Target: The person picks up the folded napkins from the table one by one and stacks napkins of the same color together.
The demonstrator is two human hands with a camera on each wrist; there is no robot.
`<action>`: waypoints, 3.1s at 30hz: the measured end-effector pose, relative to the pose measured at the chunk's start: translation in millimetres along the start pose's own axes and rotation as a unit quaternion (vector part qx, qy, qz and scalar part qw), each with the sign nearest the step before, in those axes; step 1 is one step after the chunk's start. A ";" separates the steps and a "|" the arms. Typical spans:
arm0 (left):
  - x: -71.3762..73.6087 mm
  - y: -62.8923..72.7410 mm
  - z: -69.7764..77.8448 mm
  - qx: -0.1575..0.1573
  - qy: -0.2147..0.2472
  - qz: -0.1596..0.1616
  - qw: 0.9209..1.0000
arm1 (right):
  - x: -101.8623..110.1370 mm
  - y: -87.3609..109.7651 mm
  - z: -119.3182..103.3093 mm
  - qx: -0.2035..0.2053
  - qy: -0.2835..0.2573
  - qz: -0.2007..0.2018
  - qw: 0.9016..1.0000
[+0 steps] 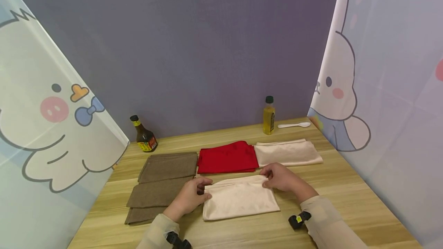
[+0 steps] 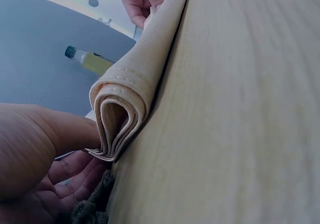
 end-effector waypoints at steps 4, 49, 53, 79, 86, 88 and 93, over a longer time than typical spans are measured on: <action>-0.5 0.1 0.2 0.003 -0.006 -0.005 1.000 | -0.8 0.1 0.0 0.001 0.004 -0.008 1.000; -4.0 -1.2 12.3 -0.028 -0.004 0.069 0.997 | -2.2 -2.1 -3.7 0.040 -0.037 -0.001 0.999; -5.7 -1.7 10.8 -0.018 0.035 0.063 0.997 | -2.0 -2.9 -3.5 0.043 -0.057 -0.001 0.997; -2.8 -1.3 8.4 -0.005 0.135 0.087 0.987 | 13.8 -0.5 -6.0 0.140 -0.067 -0.026 0.988; -0.1 -0.1 12.1 -0.015 0.161 0.100 0.982 | 18.6 1.5 -5.4 0.110 -0.055 -0.006 0.992; 0.2 -0.1 12.4 -0.019 0.166 0.103 0.981 | 20.3 2.4 -6.0 0.105 -0.053 -0.008 0.993; 1.0 -0.7 13.5 -0.034 0.175 0.117 0.977 | 22.9 4.1 -7.9 0.106 -0.055 -0.017 0.993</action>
Point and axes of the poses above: each hand's wrist, its own y-axis away from the middle knuckle, its own x-axis out of the back of the hand, z = x × y, the point moved 3 cm from there along -y, towards the middle knuckle, and after that the axes turned 8 degrees about -y, right-handed, at the moved point
